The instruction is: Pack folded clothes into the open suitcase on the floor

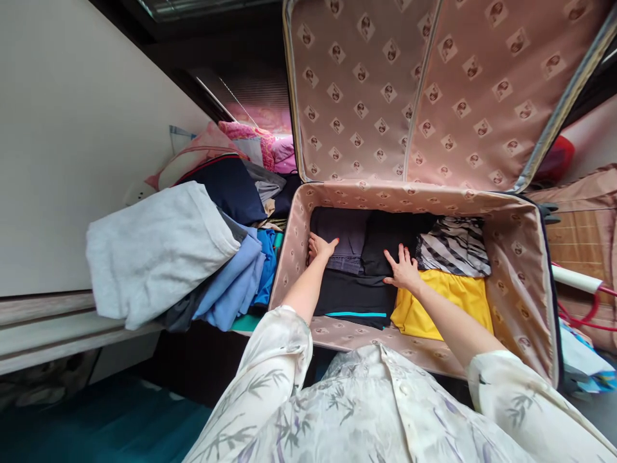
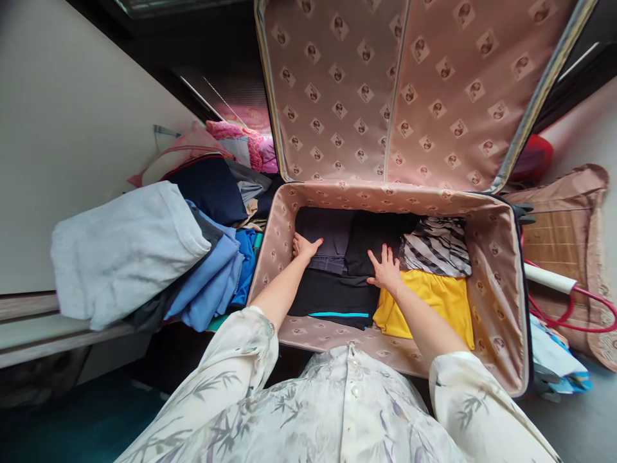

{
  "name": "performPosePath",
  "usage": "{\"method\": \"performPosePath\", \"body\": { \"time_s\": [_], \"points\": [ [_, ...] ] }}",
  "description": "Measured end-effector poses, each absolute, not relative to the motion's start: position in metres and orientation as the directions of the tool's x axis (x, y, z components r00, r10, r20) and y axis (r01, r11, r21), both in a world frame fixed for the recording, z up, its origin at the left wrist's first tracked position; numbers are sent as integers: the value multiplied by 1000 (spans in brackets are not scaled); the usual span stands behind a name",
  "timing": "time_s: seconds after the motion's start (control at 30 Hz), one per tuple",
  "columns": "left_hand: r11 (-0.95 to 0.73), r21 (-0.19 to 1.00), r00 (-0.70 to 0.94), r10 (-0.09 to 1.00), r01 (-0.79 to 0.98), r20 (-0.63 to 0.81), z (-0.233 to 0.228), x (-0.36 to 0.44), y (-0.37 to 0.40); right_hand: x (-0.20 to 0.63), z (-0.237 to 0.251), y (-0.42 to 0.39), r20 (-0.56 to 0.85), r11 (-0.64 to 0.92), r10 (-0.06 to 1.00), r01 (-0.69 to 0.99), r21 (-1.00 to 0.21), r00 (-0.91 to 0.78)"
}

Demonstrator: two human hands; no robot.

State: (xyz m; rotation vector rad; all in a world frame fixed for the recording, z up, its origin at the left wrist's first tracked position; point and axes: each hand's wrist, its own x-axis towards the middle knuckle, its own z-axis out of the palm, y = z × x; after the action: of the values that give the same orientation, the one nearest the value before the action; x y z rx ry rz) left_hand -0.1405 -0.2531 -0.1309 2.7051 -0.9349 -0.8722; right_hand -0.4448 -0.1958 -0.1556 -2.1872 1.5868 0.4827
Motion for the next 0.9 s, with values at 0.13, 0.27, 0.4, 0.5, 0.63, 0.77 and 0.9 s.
{"method": "performPosePath", "body": {
  "time_s": [0.13, 0.27, 0.4, 0.5, 0.63, 0.77, 0.9],
  "points": [
    [-780, 487, 594, -619, -392, -514, -135, -154, -275, -447, -160, -194, -466, -296, -826, -948, -118, 316],
    [-702, 597, 496, -706, -390, -506, -123, -155, -287, -447, -159, -193, -451, -298, -832, -946, -129, 323],
    [-477, 861, 346, -849, -177, -399, -81, -124, -276, -446, -155, -193, -466, -283, -827, -949, -138, 315],
    [-375, 922, 243, -889, 98, -388, -41, -93, -245, -446, -154, -194, -466, -281, -826, -948, -147, 317],
    [-446, 859, 159, -856, 252, -491, -17, -69, -187, -446, -156, -193, -459, -271, -832, -950, -153, 311],
    [-773, 630, 32, -629, 76, -777, -43, -72, -143, -446, -157, -192, -459, -269, -833, -951, -152, 309],
    [-855, 455, 196, -505, -249, -841, -79, -88, -126, -446, -155, -193, -459, -270, -833, -951, -149, 308]
  ]
}}
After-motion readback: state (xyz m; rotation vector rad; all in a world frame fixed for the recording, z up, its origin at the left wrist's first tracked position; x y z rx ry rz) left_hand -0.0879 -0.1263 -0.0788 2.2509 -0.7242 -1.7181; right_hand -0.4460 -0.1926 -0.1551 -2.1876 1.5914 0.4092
